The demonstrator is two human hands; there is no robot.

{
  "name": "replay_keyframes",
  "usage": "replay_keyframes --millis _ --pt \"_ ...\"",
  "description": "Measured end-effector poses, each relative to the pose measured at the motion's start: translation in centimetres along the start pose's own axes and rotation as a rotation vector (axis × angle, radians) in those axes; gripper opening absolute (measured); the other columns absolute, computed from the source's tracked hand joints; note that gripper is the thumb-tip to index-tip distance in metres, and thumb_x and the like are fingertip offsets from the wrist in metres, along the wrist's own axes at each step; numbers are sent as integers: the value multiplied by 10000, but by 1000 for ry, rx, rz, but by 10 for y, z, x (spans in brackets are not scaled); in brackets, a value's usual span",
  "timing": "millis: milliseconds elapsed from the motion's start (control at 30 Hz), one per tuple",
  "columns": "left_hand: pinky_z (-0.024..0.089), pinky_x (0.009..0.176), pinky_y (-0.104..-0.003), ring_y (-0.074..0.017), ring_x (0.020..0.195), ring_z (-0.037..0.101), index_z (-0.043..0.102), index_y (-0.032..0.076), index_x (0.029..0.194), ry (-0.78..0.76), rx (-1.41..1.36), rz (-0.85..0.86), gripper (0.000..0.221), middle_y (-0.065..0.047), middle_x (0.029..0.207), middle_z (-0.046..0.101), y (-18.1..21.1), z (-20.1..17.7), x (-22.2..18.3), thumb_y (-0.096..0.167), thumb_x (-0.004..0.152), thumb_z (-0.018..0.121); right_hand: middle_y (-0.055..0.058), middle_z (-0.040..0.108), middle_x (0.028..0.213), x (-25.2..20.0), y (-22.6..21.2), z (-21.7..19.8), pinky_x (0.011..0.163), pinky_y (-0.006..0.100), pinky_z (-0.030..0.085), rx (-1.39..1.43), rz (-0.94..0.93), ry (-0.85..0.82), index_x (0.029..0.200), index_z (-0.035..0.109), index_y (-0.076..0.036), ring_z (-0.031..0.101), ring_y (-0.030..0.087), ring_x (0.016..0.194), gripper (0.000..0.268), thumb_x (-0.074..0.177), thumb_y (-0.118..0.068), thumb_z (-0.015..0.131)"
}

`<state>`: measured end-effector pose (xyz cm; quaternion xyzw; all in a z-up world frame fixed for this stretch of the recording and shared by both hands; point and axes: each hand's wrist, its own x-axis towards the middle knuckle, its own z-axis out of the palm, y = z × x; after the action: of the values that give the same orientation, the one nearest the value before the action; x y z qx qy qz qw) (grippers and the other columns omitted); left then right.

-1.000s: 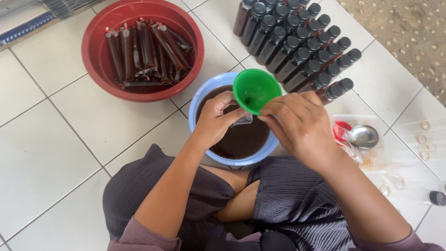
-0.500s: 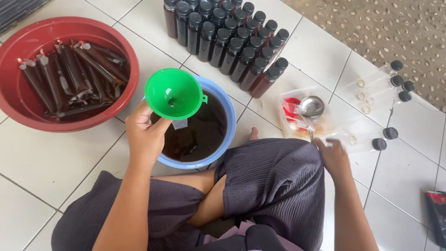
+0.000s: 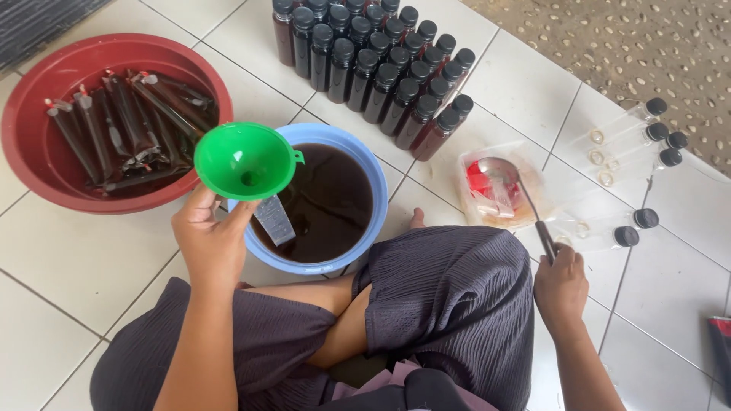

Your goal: The person fills long plastic tubes with a dark liquid from a bucket using a funnel and a ladle, then ties off each tube with a rubber band and places it into a red basin.

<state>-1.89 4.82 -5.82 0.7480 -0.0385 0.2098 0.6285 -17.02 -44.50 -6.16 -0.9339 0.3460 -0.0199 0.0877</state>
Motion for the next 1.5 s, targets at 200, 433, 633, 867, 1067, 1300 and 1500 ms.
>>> replay_keyframes --millis 200,433,633,867,1067,1300,1500 --pt "433 802 -229 -54 856 433 683 102 947 46 -42 -107 163 103 833 535 37 15 7 43 903 828 264 541 1194 2 30 1 650 625 564 -104 -133 387 1378 607 22 659 490 784 367 1028 -45 695" --pt "528 877 -287 -104 995 584 704 90 1032 99 -64 6 190 8 1017 673 28 19 12 10 893 804 276 605 1372 17 -14 -71 623 355 517 618 -392 470 1353 600 181 650 293 774 321 1068 219 743" --pt "518 851 -285 -117 914 626 717 101 993 134 -13 62 147 -9 953 697 30 20 14 84 887 818 -48 659 1101 48 -128 -76 668 171 605 1311 -178 227 1258 658 -186 715 73 817 254 1032 -213 772" --pt "562 922 -334 -141 927 701 758 117 1007 169 -140 13 186 -20 961 740 40 24 19 83 847 846 222 678 1080 1 -271 -28 689 387 617 1104 -738 -127 1212 497 49 747 356 792 169 1104 -69 553" --pt "525 956 -394 -150 894 706 771 129 968 194 -155 -20 198 -26 905 727 40 25 22 115 813 893 187 742 1006 -19 -272 22 696 423 627 905 -1030 43 1078 619 25 756 372 858 281 879 13 817" --pt "519 972 -398 -129 943 692 771 145 1019 174 -157 -21 195 -18 929 723 48 26 21 146 852 871 199 733 1075 -15 -269 28 766 426 618 941 -970 -207 1126 716 11 754 358 914 201 947 -69 757" --pt "526 966 -403 -138 913 692 773 138 1016 192 -169 -30 199 -19 941 729 43 25 20 144 846 876 281 701 1013 -14 -267 17 747 416 625 1108 -811 -96 1109 613 133 736 319 799 106 1083 30 613"
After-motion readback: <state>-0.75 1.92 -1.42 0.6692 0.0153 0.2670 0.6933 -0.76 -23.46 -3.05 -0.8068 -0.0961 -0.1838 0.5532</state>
